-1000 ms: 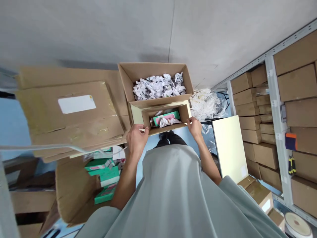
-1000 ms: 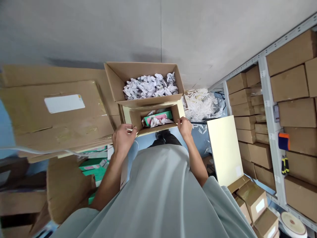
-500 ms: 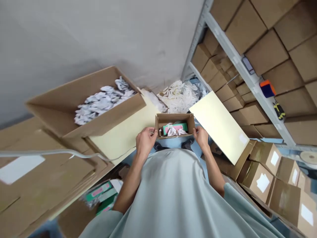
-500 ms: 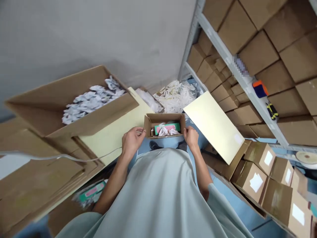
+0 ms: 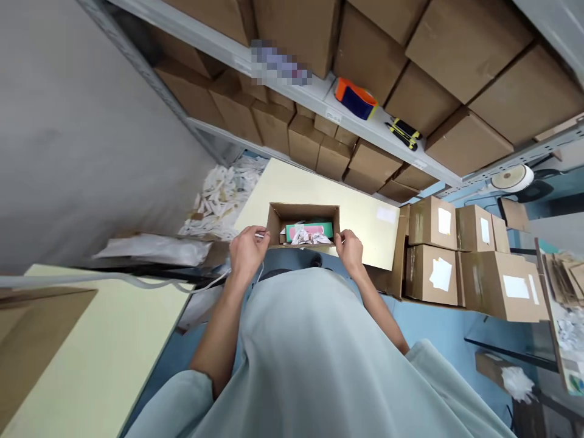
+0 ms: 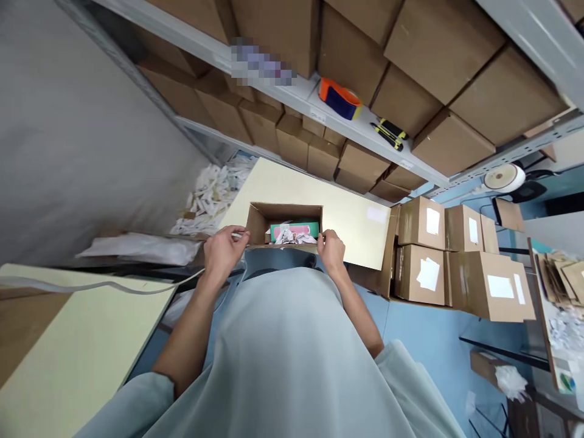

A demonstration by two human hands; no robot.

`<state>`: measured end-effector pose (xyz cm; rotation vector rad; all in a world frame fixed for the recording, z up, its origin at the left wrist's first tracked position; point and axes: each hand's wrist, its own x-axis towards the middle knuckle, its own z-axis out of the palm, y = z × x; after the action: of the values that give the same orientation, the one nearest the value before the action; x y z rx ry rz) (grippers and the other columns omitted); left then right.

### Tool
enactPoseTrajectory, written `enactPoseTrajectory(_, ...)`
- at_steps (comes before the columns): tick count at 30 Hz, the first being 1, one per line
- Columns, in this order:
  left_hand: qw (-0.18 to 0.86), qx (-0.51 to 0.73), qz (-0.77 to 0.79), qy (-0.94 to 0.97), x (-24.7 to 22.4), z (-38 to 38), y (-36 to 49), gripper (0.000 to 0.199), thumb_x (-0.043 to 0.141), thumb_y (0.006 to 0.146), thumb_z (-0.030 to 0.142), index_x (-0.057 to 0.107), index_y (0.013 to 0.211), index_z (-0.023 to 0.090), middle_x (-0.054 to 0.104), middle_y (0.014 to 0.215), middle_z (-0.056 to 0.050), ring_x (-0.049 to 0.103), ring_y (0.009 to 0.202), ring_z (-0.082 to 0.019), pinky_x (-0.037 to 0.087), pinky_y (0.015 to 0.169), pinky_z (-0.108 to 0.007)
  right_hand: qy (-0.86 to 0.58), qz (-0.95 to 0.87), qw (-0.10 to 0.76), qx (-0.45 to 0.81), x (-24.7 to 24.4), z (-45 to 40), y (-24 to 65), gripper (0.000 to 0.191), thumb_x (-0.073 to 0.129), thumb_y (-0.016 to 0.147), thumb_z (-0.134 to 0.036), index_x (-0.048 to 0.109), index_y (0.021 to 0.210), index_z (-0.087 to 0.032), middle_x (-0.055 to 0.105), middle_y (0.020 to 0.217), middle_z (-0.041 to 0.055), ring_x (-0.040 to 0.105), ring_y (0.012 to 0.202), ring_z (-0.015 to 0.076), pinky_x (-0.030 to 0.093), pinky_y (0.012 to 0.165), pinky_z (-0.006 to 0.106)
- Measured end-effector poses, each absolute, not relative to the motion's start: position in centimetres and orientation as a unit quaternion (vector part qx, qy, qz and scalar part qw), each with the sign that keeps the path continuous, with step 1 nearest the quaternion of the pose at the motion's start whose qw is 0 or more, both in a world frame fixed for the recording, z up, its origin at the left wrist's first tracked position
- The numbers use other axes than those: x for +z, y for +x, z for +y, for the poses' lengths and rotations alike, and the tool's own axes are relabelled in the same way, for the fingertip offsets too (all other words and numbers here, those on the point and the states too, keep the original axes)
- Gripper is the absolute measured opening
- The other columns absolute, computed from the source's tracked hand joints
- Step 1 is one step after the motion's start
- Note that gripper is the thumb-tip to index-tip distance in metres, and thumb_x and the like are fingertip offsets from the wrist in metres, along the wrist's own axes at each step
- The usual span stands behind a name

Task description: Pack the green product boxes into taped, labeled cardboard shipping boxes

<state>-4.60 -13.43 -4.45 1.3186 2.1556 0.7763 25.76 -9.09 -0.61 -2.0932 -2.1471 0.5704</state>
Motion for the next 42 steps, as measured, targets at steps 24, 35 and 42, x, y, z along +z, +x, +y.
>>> enactPoseTrajectory(24, 0.418, 0.176, 0.587, 0.670, -7.0, -1.9, -1.2, 0.074, 0.091, 0.077, 0.081, 0.082, 0.126, 0.025, 0.082, 0.130, -0.019, 0.069, 0.141, -0.044, 0.053, 0.126, -0.058, -0.621, -0.714, 0.076, 0.314, -4.1, -3.5, 30.5, 0.042, 0.082, 0.108, -0.034, 0.077, 0.147, -0.022, 0.079, 0.153, 0.0156, 0.075, 0.140, 0.0278, 0.058, 0.122, 0.041)
enactPoseTrajectory(35, 0.482, 0.388, 0.627, 0.474, -6.8, 2.2, -2.6, 0.044, 0.077, 0.082, 0.041, 0.066, 0.120, 0.023, 0.076, 0.107, -0.007, 0.079, 0.111, -0.026, 0.065, 0.112, -0.047, -0.742, -0.608, 0.001, 0.284, -3.1, -0.3, 27.9, 0.033, 0.071, 0.113, -0.034, 0.076, 0.143, -0.021, 0.086, 0.130, 0.0109, 0.080, 0.110, 0.0259, 0.057, 0.098, 0.032)
enactPoseTrajectory(42, 0.571, 0.421, 0.564, 0.423, -6.0, 2.5, -3.7, 0.041, 0.080, 0.077, 0.042, 0.063, 0.110, 0.024, 0.070, 0.094, -0.002, 0.076, 0.099, -0.023, 0.065, 0.103, -0.042, -0.760, -0.586, 0.024, 0.281, -3.7, -1.9, 27.3, 0.040, 0.064, 0.112, -0.037, 0.072, 0.149, -0.021, 0.085, 0.128, 0.0100, 0.078, 0.109, 0.0255, 0.057, 0.102, 0.035)
